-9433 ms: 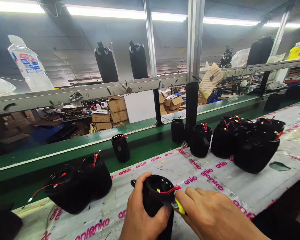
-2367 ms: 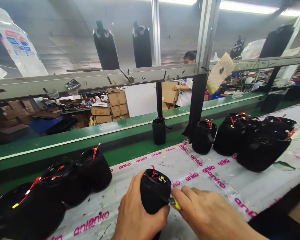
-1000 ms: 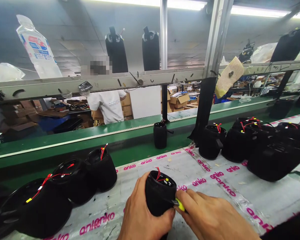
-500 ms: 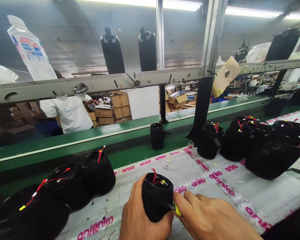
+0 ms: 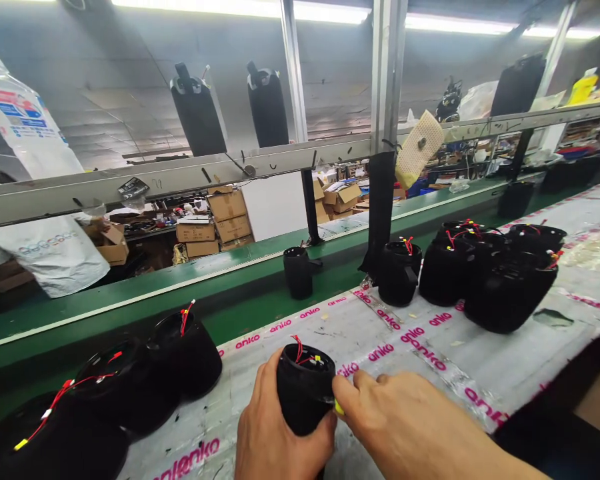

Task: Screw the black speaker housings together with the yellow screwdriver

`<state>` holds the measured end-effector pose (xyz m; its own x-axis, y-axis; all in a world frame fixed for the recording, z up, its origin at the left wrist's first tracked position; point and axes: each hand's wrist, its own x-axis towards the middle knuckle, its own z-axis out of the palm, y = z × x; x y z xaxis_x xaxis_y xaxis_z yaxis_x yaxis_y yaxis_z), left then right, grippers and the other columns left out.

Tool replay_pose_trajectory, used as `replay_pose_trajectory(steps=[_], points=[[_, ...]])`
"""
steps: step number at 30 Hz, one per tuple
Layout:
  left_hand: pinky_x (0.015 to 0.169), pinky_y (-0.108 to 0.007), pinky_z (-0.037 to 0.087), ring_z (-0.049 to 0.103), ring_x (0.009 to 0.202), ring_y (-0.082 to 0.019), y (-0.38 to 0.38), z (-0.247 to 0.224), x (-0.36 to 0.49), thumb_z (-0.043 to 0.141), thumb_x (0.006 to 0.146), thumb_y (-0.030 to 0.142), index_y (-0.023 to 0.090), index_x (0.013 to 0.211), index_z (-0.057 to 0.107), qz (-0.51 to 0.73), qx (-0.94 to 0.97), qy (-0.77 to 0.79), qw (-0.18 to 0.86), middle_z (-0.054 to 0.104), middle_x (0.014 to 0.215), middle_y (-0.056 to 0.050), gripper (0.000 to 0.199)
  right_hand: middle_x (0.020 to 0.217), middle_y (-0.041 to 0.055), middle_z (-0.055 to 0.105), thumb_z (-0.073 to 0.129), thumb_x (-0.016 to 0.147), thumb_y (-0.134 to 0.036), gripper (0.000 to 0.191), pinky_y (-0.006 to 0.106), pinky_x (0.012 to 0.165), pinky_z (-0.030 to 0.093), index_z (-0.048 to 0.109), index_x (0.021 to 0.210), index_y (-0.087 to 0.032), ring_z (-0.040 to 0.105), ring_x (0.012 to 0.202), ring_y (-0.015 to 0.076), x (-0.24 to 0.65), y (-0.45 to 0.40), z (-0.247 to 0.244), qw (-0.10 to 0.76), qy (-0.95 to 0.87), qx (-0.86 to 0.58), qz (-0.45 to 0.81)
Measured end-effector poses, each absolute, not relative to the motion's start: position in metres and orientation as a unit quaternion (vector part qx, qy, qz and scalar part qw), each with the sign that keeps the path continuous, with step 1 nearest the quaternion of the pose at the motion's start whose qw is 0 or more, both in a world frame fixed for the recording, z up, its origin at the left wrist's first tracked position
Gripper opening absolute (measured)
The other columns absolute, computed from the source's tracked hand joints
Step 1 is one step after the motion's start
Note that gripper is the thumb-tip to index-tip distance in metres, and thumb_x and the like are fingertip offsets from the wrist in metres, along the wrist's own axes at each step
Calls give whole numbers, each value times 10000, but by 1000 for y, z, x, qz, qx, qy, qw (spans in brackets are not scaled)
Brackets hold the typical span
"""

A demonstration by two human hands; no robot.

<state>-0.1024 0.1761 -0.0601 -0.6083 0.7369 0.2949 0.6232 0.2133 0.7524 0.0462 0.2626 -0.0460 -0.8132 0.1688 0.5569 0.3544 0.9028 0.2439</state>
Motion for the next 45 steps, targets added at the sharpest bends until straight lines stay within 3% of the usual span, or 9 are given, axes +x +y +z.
replay_pose_trajectory(steps=[3,6,9,13,18,26,31,34,45], points=[[968,-536,492,673,1101,-377,179,-66,-112,715,637,328,213,1242,602,466,458,754,66,719,1178,-110,626,668,-4,623,561,707,-75,227,355,411,261,535,880,-220,583,456,194,47,264,-59,291,-940,-146,-102],[982,-538,501,669,1106,-386,180,-72,-126,763,614,360,191,1239,621,497,468,724,103,733,1176,-126,662,748,-26,654,481,974,-175,70,301,493,382,505,947,-236,644,574,159,49,269,-64,349,-925,-137,63],[976,-528,517,658,1132,-396,177,-74,-136,784,624,403,181,1271,612,518,472,700,136,718,1225,-145,705,761,-41,659,385,1077,-306,168,296,561,419,504,969,-256,673,639,164,52,274,-64,371,-895,-201,147],[991,-527,510,662,1125,-391,173,-71,-137,792,643,448,184,1297,592,526,468,689,173,714,1224,-144,733,769,-28,687,380,1077,-358,188,319,555,439,524,1000,-264,701,652,207,50,275,-72,305,-916,-212,149],[1068,-526,453,625,1212,-380,169,-65,-135,783,694,488,211,1324,560,546,457,663,232,691,1291,-128,724,919,4,741,376,1072,-389,236,326,633,504,478,1244,-263,735,774,222,44,271,-79,337,-901,-219,162],[1155,-462,383,528,1359,-331,165,-65,-144,736,771,566,226,1437,480,555,457,620,314,614,1434,-88,790,872,-16,710,420,1049,-299,127,302,611,446,538,1073,-260,705,729,196,43,272,-73,270,-917,-215,201],[1034,-451,474,646,1184,-339,166,-60,-151,736,780,532,222,1405,530,551,470,541,427,675,1342,-94,727,899,-2,701,421,1040,-250,125,301,638,447,540,1076,-248,700,760,194,47,272,-72,248,-916,-224,220],[957,-427,493,669,1097,-338,170,-63,-150,812,697,533,197,1311,580,538,478,554,419,722,1222,-99,738,920,-11,697,416,1043,-243,134,304,659,457,536,1099,-261,704,786,193,50,271,-71,243,-916,-224,228],[955,-409,466,641,1091,-304,176,-66,-139,796,735,506,204,1244,549,546,501,544,394,712,1149,-70,642,824,-9,660,547,963,-163,100,325,534,389,500,996,-244,701,696,227,51,271,-70,237,-957,-166,14]])
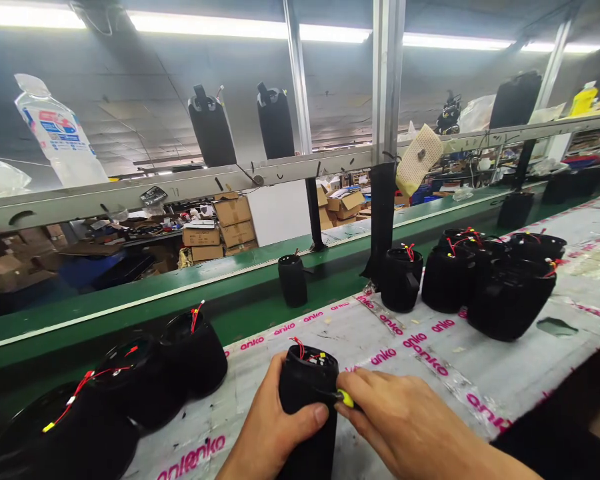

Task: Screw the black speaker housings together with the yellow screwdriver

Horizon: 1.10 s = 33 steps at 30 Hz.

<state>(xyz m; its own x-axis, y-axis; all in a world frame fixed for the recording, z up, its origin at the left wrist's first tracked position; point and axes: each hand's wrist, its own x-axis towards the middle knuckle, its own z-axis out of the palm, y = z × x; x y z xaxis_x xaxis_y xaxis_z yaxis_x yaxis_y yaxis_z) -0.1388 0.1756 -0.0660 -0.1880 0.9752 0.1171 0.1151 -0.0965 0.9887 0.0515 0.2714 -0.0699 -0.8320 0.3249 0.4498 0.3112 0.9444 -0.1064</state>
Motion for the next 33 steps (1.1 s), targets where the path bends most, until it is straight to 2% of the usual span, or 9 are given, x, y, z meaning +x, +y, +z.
replay_pose_trajectory(steps=[13,17,23,27,30,33], points=[[976,-391,472,636,1115,-294,172,-60,-136,791,763,426,236,1261,567,538,527,541,374,693,1186,-47,578,785,-22,633,481,976,-158,113,344,489,344,438,1033,-246,657,611,210,55,276,-74,278,-950,-134,-58],[992,-406,473,631,1122,-295,173,-62,-135,772,771,364,247,1288,546,529,521,557,371,681,1209,-53,576,772,-16,618,501,887,-90,217,351,486,318,438,1037,-233,632,584,213,58,276,-72,258,-951,-131,-106],[913,-413,506,664,1037,-315,172,-57,-127,764,705,380,222,1222,573,519,512,599,331,713,1104,-73,573,707,-25,596,522,730,-48,336,360,462,247,436,995,-235,590,496,205,62,276,-70,223,-956,-118,-147],[900,-410,508,663,1020,-316,172,-54,-122,754,679,381,218,1205,590,510,494,635,305,726,1105,-80,575,718,-9,615,523,647,-29,386,364,463,198,454,968,-232,590,484,216,60,279,-69,191,-959,-119,-170],[879,-408,516,673,1001,-327,174,-54,-119,771,652,388,218,1208,600,504,492,650,285,739,1087,-87,607,723,-8,618,540,666,-11,372,368,458,189,476,963,-225,590,476,219,59,282,-71,165,-961,-135,-177],[903,-420,508,674,1016,-326,176,-57,-120,771,664,381,225,1210,592,505,499,648,275,735,1109,-85,596,745,-15,630,541,803,-35,264,370,463,255,482,975,-227,615,518,217,58,284,-76,199,-962,-136,-128]])
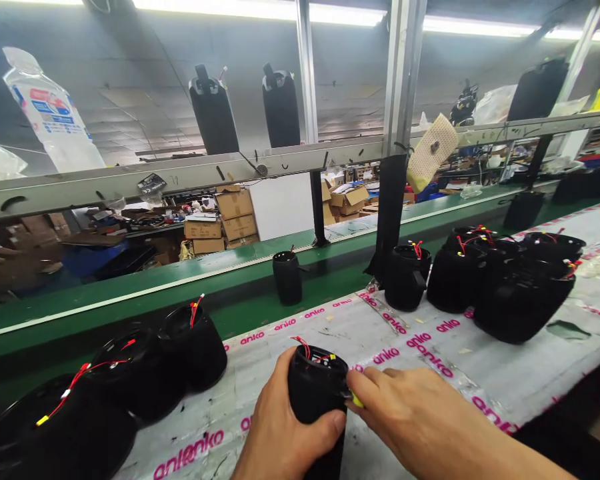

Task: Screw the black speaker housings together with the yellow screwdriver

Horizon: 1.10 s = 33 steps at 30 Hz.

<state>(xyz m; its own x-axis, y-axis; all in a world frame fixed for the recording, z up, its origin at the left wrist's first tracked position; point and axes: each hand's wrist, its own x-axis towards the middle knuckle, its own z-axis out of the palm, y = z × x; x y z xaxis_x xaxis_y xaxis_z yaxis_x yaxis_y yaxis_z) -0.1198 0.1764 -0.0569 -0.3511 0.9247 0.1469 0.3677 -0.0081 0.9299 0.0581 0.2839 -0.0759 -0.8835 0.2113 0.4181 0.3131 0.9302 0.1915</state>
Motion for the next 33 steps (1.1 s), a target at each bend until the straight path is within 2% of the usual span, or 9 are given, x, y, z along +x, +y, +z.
replay_pose_trajectory(steps=[4,8,10,14,17,22,27,30,33], points=[[902,-410,505,669,1032,-312,176,-62,-129,777,709,434,219,1235,571,528,513,586,338,722,1136,-78,604,759,-38,644,452,1012,-159,95,310,528,389,478,978,-243,648,608,163,60,282,-76,313,-941,-118,46],[967,-413,477,646,1101,-310,173,-64,-137,785,753,481,210,1292,556,544,492,572,367,695,1221,-83,645,762,-46,643,407,1077,-273,96,271,578,428,485,1027,-248,653,640,140,63,282,-68,394,-903,-123,119],[995,-420,467,642,1112,-306,172,-63,-137,792,752,491,215,1300,551,549,493,569,364,690,1235,-80,659,755,-49,643,409,1081,-297,111,284,560,414,491,1022,-251,656,627,146,62,283,-67,380,-906,-150,114],[956,-402,494,655,1049,-285,173,-63,-132,756,777,508,218,1304,539,563,497,549,366,707,1165,-68,639,733,-51,647,371,1088,-319,165,319,516,382,479,978,-259,662,594,171,57,282,-73,332,-928,-157,62],[959,-378,495,636,1132,-293,173,-64,-129,730,807,498,234,1320,547,564,510,548,348,703,1191,-58,606,726,-43,642,335,1087,-292,200,332,496,360,467,938,-266,659,575,184,54,279,-74,308,-939,-152,16],[973,-385,501,643,1158,-301,173,-65,-129,735,814,492,245,1335,539,561,515,543,354,703,1228,-55,609,724,-32,632,450,1029,-247,98,338,484,337,453,933,-264,658,560,205,55,281,-72,262,-954,-140,-33],[1052,-434,457,622,1211,-316,170,-67,-128,756,778,508,236,1374,490,543,493,585,346,671,1315,-82,707,741,-25,638,475,990,-187,89,335,491,350,433,956,-259,668,577,210,55,283,-71,250,-958,-126,-59],[1089,-452,429,595,1257,-323,168,-64,-125,750,755,451,221,1390,475,527,484,618,326,649,1357,-98,730,734,-22,637,444,985,-159,98,333,489,353,427,970,-254,660,566,206,55,282,-70,251,-957,-122,-74],[1065,-450,454,615,1233,-326,167,-57,-119,731,733,392,209,1403,463,507,472,650,312,674,1326,-102,744,741,-9,650,444,945,-130,121,336,476,333,434,984,-244,653,553,204,57,280,-70,247,-956,-126,-101]])
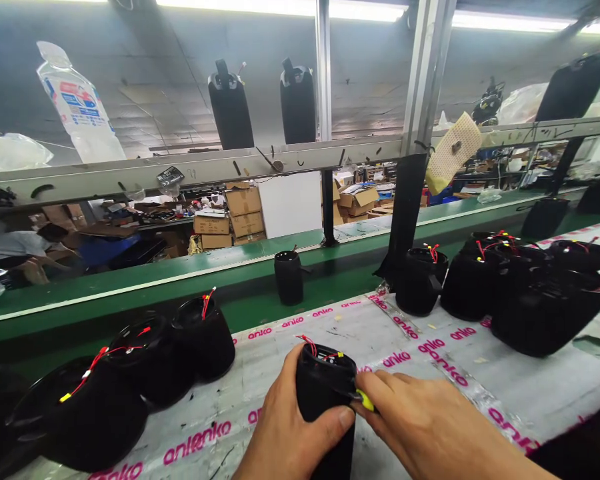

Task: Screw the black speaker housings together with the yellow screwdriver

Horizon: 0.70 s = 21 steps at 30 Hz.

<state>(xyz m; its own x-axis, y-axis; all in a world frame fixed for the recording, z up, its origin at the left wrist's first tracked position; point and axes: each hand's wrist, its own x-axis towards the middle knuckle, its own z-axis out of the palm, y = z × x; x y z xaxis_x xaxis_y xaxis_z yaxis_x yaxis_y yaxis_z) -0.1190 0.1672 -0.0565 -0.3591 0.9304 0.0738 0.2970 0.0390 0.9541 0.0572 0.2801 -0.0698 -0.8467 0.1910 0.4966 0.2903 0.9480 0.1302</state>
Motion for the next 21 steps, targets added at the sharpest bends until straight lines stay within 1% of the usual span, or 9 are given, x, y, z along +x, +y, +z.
replay_pose_trajectory(steps=[3,6,8,13,15,17,19,21], points=[[1022,-433,485,655,1159,-319,167,-49,-113,726,707,363,194,1380,483,493,471,671,290,711,1258,-100,736,759,-2,665,486,820,-69,237,346,463,295,449,977,-242,642,533,202,61,279,-68,227,-956,-123,-136],[1015,-428,485,664,1131,-313,167,-48,-110,721,676,329,195,1321,532,490,469,686,265,723,1226,-90,685,758,-5,660,522,680,-41,343,357,453,256,463,950,-245,628,513,203,62,278,-63,215,-956,-108,-168],[1008,-429,487,664,1130,-320,169,-50,-109,722,658,312,202,1304,544,487,461,699,248,726,1219,-87,680,728,-11,644,535,633,-41,361,362,447,237,473,923,-246,610,489,201,61,276,-60,212,-955,-107,-179],[1053,-455,463,623,1212,-349,171,-62,-110,726,654,344,196,1387,493,478,458,715,224,690,1293,-117,783,682,2,625,553,552,-52,368,385,434,203,476,850,-254,579,445,226,57,275,-58,191,-953,-123,-200],[1070,-463,451,612,1228,-348,170,-63,-111,733,659,359,197,1384,499,486,462,708,221,678,1313,-119,778,693,5,634,568,594,-57,335,380,431,222,476,848,-255,585,454,230,58,276,-59,196,-956,-116,-182],[1063,-458,458,628,1204,-340,170,-63,-113,736,671,377,199,1368,512,498,466,694,232,685,1296,-112,754,707,-10,644,571,749,-74,235,350,443,292,480,872,-252,612,495,206,60,277,-61,229,-960,-119,-108],[1038,-452,481,652,1166,-335,169,-63,-116,728,700,421,194,1374,512,508,463,681,252,697,1274,-114,744,732,-31,654,502,951,-147,110,298,500,378,483,920,-251,647,572,166,63,279,-62,280,-950,-135,10],[1034,-461,492,653,1176,-346,168,-67,-120,725,720,465,184,1413,490,515,454,679,259,691,1293,-130,784,756,-43,663,417,1059,-243,107,267,555,413,488,979,-252,666,635,142,66,280,-64,317,-929,-167,94]])
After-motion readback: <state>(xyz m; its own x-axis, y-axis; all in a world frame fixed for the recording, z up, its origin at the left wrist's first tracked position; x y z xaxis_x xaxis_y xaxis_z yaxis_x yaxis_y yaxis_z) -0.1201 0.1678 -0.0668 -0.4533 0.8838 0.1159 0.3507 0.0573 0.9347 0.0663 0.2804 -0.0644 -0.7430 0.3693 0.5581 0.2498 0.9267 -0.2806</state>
